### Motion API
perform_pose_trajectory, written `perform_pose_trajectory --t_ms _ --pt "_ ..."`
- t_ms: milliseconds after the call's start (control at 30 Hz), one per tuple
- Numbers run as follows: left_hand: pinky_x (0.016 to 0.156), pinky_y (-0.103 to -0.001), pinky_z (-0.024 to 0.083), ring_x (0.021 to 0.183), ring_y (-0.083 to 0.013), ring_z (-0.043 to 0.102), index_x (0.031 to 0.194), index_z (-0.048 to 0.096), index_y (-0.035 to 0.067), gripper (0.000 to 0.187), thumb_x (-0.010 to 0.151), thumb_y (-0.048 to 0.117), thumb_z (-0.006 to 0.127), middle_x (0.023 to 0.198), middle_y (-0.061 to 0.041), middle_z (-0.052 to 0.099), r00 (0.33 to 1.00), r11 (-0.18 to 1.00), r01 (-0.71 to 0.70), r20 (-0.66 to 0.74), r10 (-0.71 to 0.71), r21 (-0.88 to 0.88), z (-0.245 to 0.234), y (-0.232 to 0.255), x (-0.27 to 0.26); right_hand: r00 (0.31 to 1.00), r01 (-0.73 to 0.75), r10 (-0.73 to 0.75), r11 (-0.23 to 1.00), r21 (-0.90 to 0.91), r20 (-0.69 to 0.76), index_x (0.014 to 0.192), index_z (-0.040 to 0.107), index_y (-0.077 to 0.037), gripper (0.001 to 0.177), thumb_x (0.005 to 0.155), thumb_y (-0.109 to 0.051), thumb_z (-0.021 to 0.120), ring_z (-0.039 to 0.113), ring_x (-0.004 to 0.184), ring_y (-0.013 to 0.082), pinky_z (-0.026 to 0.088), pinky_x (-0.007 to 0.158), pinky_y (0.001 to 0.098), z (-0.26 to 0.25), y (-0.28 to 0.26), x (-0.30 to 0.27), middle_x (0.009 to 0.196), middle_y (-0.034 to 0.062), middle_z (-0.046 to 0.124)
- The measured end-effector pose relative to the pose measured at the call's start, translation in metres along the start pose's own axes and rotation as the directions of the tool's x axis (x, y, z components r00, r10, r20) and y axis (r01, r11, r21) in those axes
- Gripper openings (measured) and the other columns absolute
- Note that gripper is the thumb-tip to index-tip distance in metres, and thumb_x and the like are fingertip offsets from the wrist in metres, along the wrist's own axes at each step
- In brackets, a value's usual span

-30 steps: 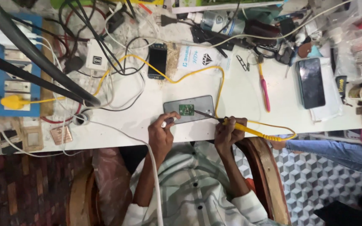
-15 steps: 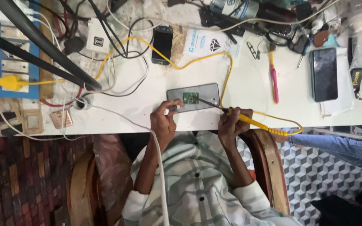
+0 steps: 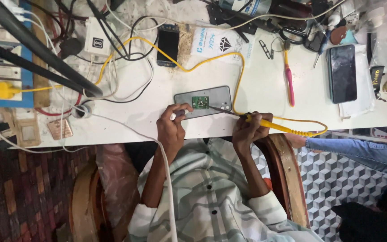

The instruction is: The person uses a soldering iron to apply heat to various points on a small green circuit board placed on a workbench. They hold the board steady with one hand while manipulating the soldering iron with the other, focusing on specific components.

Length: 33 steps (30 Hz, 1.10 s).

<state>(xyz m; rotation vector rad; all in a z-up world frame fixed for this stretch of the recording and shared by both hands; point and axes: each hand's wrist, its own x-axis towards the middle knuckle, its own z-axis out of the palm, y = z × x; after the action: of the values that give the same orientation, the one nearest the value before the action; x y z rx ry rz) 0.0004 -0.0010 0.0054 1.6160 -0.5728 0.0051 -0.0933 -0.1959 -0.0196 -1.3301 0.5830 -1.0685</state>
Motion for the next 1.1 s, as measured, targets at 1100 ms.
perform_pose_trajectory --t_ms 1100 --pt "0.084 -0.033 0.063 0.091 -0.0284 0.073 0.131 0.041 0.0 0.043 0.092 -0.019 0.038 0.11 -0.019 0.074 0.999 0.999 0.031 -0.011 -0.031 0.019 0.0 0.0 -0.007 0.805 0.59 -0.385 0.609 -0.531 0.452 0.086 0.049 -0.008 0.02 0.103 -0.007 0.06 0.05 0.057 0.02 0.037 0.056 0.0358 0.0 -0.033 -0.004 0.066 0.0084 0.055"
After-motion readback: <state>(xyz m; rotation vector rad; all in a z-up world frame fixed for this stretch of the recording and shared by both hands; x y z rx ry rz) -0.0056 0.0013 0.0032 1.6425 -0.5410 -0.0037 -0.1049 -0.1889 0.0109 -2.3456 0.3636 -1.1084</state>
